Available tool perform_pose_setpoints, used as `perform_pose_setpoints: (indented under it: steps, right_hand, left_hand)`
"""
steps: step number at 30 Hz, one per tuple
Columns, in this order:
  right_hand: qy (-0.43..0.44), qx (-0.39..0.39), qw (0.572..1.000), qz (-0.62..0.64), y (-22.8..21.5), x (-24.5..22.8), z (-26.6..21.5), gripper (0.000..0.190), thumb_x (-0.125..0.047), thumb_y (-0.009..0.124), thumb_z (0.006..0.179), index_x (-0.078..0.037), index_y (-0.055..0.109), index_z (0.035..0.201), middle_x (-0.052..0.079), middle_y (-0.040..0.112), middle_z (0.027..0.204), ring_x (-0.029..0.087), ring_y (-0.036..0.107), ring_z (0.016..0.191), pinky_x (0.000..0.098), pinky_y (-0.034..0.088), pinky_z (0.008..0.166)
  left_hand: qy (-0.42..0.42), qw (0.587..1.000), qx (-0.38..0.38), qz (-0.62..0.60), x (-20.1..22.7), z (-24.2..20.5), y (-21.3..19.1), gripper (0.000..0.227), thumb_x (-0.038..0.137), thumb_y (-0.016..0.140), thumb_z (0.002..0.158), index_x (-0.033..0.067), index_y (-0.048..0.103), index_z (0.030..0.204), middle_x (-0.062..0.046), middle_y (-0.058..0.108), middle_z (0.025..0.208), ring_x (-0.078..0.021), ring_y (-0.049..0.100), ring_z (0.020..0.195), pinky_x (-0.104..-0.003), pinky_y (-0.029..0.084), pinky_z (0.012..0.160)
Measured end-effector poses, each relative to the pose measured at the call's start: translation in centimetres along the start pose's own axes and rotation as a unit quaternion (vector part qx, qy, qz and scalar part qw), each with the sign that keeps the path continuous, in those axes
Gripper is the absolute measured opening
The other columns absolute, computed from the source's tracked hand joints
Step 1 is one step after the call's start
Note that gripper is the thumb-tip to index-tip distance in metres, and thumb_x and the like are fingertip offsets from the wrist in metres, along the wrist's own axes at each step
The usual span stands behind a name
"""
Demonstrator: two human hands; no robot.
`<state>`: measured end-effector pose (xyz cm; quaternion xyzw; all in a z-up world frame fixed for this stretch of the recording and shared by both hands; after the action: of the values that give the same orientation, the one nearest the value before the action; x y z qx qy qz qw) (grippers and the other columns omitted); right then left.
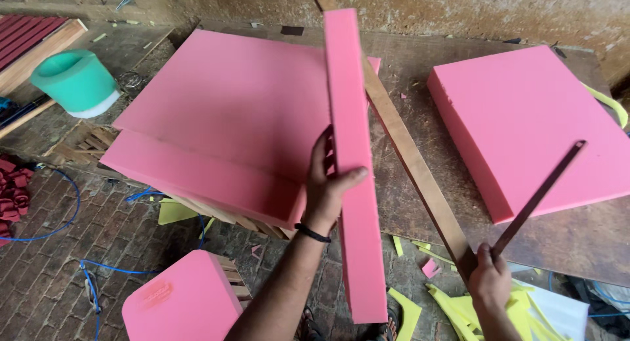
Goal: The person sprays a wooden stool with a spray gun, then places pink foam sheets on the stool and cuts them to size using a long metal blade and a wooden straightedge. The person repeatedly measures, aligns, and slices the foam into rectangular pieces.
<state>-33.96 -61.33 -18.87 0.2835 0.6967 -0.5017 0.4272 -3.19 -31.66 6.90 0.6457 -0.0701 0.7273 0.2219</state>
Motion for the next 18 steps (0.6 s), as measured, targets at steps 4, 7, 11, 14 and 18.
perform_pose_setpoints:
  steps: [4,7,11,14,18]
  right_hand:
    - [-0.015,-0.005,0.99,0.138,3.0,3.7,2.1,0.033,-0.034,0.061,0.108,-0.001,0.067,0.107,0.003,0.061,0.088,0.014,0.053,0.083,0.0319,0.043,0.078]
    - [0.065,0.009,0.974,0.217,3.6,7.1,3.4,0.034,-0.034,0.06,0.109,0.0,0.065,0.109,0.002,0.06,0.088,0.015,0.052,0.081,0.0334,0.043,0.074]
    - [0.109,0.036,0.984,0.139,2.3,8.9,2.9,0.04,-0.033,0.058,0.111,0.006,0.065,0.109,0.008,0.065,0.091,0.018,0.057,0.083,0.0331,0.045,0.077]
    - [0.103,0.025,0.968,0.227,2.1,7.7,1.8,0.04,-0.036,0.058,0.109,0.001,0.068,0.119,0.01,0.069,0.105,0.018,0.06,0.093,0.0325,0.047,0.085]
    - [0.153,0.016,0.987,-0.046,2.2,5.9,0.7,0.047,-0.049,0.052,0.104,-0.013,0.067,0.131,0.019,0.07,0.12,0.038,0.064,0.111,0.0447,0.045,0.098]
  left_hand:
    - [-0.05,0.996,-0.065,0.021,-4.2,-0.5,6.8,0.111,0.032,0.083,0.063,0.0093,0.031,0.159,-0.018,0.052,0.146,-0.0307,0.055,0.132,-0.047,0.049,0.109]
    - [-0.049,0.989,-0.052,0.126,-7.2,-0.8,8.4,0.106,0.028,0.085,0.065,0.0069,0.038,0.157,-0.018,0.048,0.151,-0.0312,0.052,0.137,-0.047,0.046,0.113]
    - [-0.104,0.98,-0.049,0.162,-10.9,-1.7,8.5,0.106,0.022,0.086,0.063,0.0062,0.036,0.155,-0.018,0.046,0.147,-0.0313,0.053,0.135,-0.045,0.048,0.112]
    - [-0.153,0.964,-0.053,0.213,-13.1,-2.4,8.3,0.106,0.018,0.087,0.063,0.009,0.035,0.155,-0.017,0.042,0.145,-0.0304,0.051,0.134,-0.044,0.047,0.112]
    - [-0.2,0.959,-0.056,0.192,-15.0,-2.9,8.4,0.106,0.017,0.084,0.064,0.0099,0.032,0.157,-0.015,0.043,0.146,-0.0288,0.056,0.132,-0.042,0.05,0.11]
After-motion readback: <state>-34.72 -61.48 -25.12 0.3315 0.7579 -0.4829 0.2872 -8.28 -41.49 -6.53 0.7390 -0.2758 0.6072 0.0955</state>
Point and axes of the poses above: each hand's wrist, its own z-axis towards the middle knuckle, its own y-axis out of the palm, x = y × z, the point moved 7 cm from there along z, towards the middle knuckle
